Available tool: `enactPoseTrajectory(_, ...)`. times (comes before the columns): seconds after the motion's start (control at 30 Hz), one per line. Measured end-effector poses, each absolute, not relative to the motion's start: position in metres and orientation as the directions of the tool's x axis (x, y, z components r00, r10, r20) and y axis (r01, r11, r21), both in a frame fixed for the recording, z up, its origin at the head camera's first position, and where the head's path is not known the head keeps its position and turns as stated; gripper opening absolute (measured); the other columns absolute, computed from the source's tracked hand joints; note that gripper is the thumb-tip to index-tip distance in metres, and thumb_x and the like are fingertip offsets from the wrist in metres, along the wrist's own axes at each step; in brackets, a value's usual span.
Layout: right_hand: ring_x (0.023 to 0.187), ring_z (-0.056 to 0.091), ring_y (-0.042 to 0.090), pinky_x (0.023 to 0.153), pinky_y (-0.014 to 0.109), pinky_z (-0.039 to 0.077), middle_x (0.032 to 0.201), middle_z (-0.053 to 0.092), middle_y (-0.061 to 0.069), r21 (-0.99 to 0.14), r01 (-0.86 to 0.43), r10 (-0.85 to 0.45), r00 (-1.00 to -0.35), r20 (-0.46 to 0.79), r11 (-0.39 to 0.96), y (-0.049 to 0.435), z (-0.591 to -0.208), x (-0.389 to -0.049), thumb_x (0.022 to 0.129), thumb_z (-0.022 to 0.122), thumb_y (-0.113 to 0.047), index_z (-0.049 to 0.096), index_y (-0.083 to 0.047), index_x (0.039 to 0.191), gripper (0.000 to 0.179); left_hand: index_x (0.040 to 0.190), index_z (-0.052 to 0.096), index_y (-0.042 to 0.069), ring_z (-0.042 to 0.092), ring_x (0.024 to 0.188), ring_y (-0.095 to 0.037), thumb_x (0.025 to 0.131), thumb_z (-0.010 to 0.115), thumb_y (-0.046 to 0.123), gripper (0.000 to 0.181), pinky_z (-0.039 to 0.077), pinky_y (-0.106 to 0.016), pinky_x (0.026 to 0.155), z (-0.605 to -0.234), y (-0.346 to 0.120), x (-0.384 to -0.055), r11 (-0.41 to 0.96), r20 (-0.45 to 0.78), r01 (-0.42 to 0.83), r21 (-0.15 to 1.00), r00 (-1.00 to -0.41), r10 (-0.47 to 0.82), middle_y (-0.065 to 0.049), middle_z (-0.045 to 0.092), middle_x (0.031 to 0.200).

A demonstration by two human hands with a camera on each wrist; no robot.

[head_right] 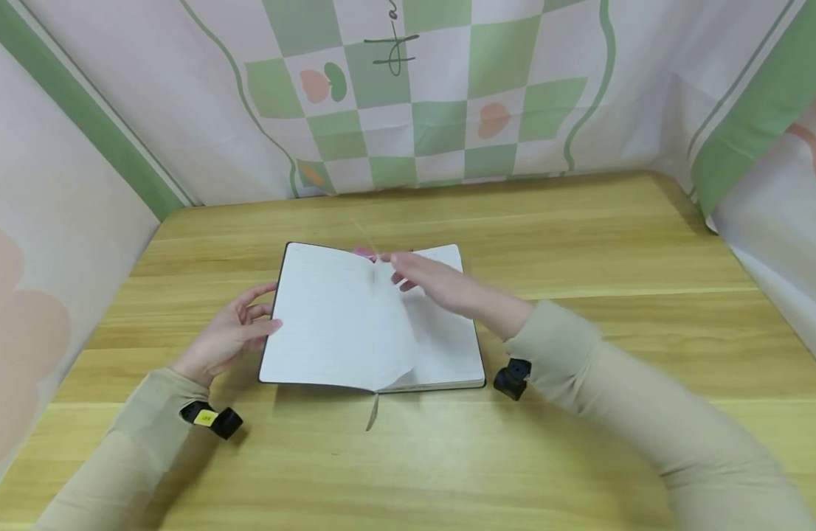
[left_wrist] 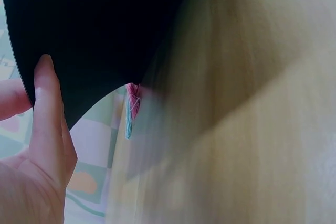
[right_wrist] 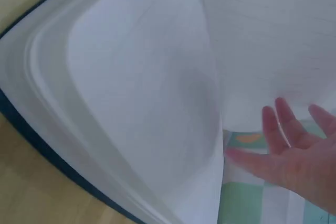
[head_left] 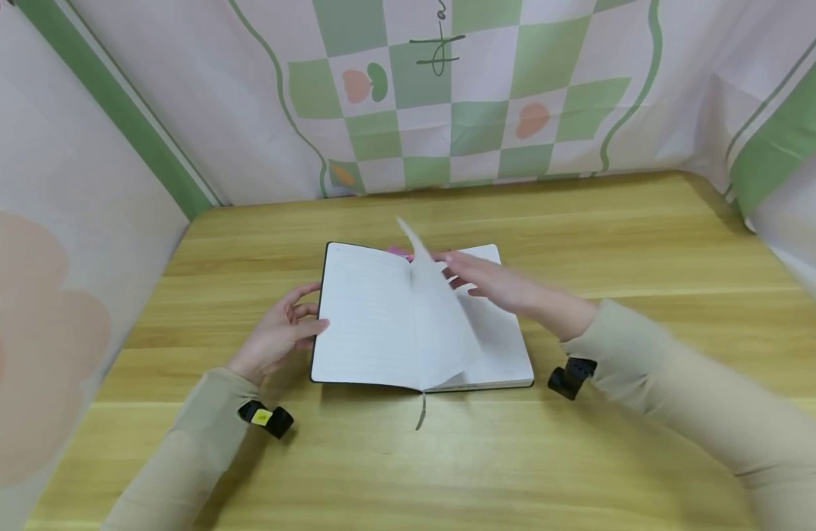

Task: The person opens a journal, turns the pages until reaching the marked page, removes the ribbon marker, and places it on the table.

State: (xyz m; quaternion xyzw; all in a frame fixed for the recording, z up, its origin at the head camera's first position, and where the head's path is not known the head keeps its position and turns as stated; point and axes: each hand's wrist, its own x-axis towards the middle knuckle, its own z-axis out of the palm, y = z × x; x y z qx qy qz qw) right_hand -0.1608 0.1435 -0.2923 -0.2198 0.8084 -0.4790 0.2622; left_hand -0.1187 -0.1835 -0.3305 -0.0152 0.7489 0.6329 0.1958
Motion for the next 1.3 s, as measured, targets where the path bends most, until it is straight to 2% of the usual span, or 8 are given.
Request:
enactPoseTrajectory(0.13, 0.137, 0.033, 0.034, 0.112, 0.052, 0.023, 0.149, 0.035, 0.014, -0.771, -0.322, -0.683, -0.704, -0.193, 0.549, 0.131, -0.298, -0.154, 0.104, 0.024, -0.038, 0.028, -0.009, 0.149, 0.053, 0.148, 0.025, 0.012, 0.059, 0.079, -0.008, 0.091, 0.057, 0.001, 0.067, 0.050, -0.022, 0.068, -0.329, -0.183, -0.119, 0.203, -0.317, -0.274, 0.940, -0.921, 0.226, 0.002, 0.056, 0.103)
enactPoseTrajectory(0.3, 0.142, 0.020, 0.034, 0.114, 0.053, 0.015, 0.154, 0.029, 0.010, -0.627, -0.442, -0.721, -0.626, -0.297, 0.641, 0.113, -0.307, -0.148, 0.102, 0.033, -0.040, 0.025, -0.017, 0.151, 0.054, 0.149, 0.023, 0.013, 0.057, 0.081, -0.007, 0.091, 0.057, 0.003, 0.068, 0.049, -0.022, 0.069, -0.330, -0.184, -0.118, 0.208, -0.318, -0.272, 0.940, -0.919, 0.235, 0.002, 0.055, 0.104)
enactPoseTrajectory(0.5, 0.140, 0.014, 0.044, 0.107, 0.064, 0.022, 0.158, 0.014, 0.010, -0.427, -0.443, -0.608, -0.665, -0.433, 0.788, 0.091, -0.312, -0.139, 0.094, 0.045, -0.054, 0.018, -0.033, 0.151, 0.066, 0.150, 0.023, 0.012, 0.056, 0.082, -0.006, 0.093, 0.054, 0.002, 0.066, 0.051, -0.022, 0.070, -0.333, -0.186, -0.116, 0.197, -0.308, -0.264, 0.944, -0.919, 0.245, -0.001, 0.051, 0.106)
enactPoseTrajectory(0.73, 0.138, 0.013, 0.052, 0.095, 0.076, 0.025, 0.159, 0.005, 0.011, -0.267, -0.473, -0.542, -0.698, -0.469, 0.840, 0.075, -0.317, -0.130, 0.093, 0.052, -0.049, 0.008, -0.036, 0.152, 0.075, 0.150, 0.025, 0.010, 0.056, 0.088, -0.005, 0.098, 0.050, 0.011, 0.058, 0.052, -0.025, 0.074, -0.332, -0.186, -0.115, 0.198, -0.331, -0.290, 0.936, -0.917, 0.222, 0.001, 0.051, 0.108)
enactPoseTrajectory(0.9, 0.137, 0.013, 0.054, 0.094, 0.076, 0.026, 0.159, 0.003, 0.011, -0.237, -0.499, -0.549, -0.697, -0.461, 0.833, 0.074, -0.316, -0.128, 0.094, 0.050, -0.049, 0.007, -0.036, 0.152, 0.074, 0.150, 0.025, 0.011, 0.055, 0.083, -0.006, 0.093, 0.058, 0.010, 0.066, 0.048, -0.023, 0.070, -0.333, -0.185, -0.116, 0.223, -0.329, -0.282, 0.933, -0.920, 0.213, 0.001, 0.052, 0.107)
enactPoseTrajectory(1.03, 0.139, 0.014, 0.050, 0.101, 0.070, 0.026, 0.159, 0.005, 0.011, -0.275, -0.528, -0.593, -0.671, -0.445, 0.804, 0.077, -0.316, -0.132, 0.093, 0.053, -0.048, 0.009, -0.035, 0.152, 0.075, 0.149, 0.026, 0.010, 0.055, 0.078, -0.006, 0.091, 0.059, 0.005, 0.067, 0.047, -0.021, 0.065, -0.333, -0.187, -0.114, 0.250, -0.338, -0.291, 0.924, -0.925, 0.173, -0.001, 0.053, 0.107)
enactPoseTrajectory(1.2, 0.140, 0.020, 0.043, 0.108, 0.059, 0.026, 0.156, 0.020, 0.012, -0.245, -0.590, -0.636, -0.667, -0.388, 0.769, 0.097, -0.320, -0.148, 0.087, 0.063, -0.044, 0.023, -0.025, 0.151, 0.078, 0.149, 0.025, 0.008, 0.056, 0.077, -0.005, 0.091, 0.058, 0.003, 0.067, 0.049, -0.021, 0.066, -0.333, -0.186, -0.112, 0.248, -0.336, -0.290, 0.924, -0.926, 0.172, -0.002, 0.054, 0.107)
enactPoseTrajectory(1.3, 0.138, 0.024, 0.043, 0.109, 0.057, 0.027, 0.154, 0.026, 0.016, -0.216, -0.609, -0.643, -0.683, -0.346, 0.763, 0.116, -0.323, -0.163, 0.083, 0.069, -0.041, 0.035, -0.015, 0.147, 0.077, 0.149, 0.024, 0.008, 0.057, 0.079, -0.006, 0.091, 0.057, 0.002, 0.067, 0.051, -0.022, 0.068, -0.334, -0.184, -0.114, 0.229, -0.326, -0.281, 0.932, -0.925, 0.192, -0.001, 0.054, 0.107)
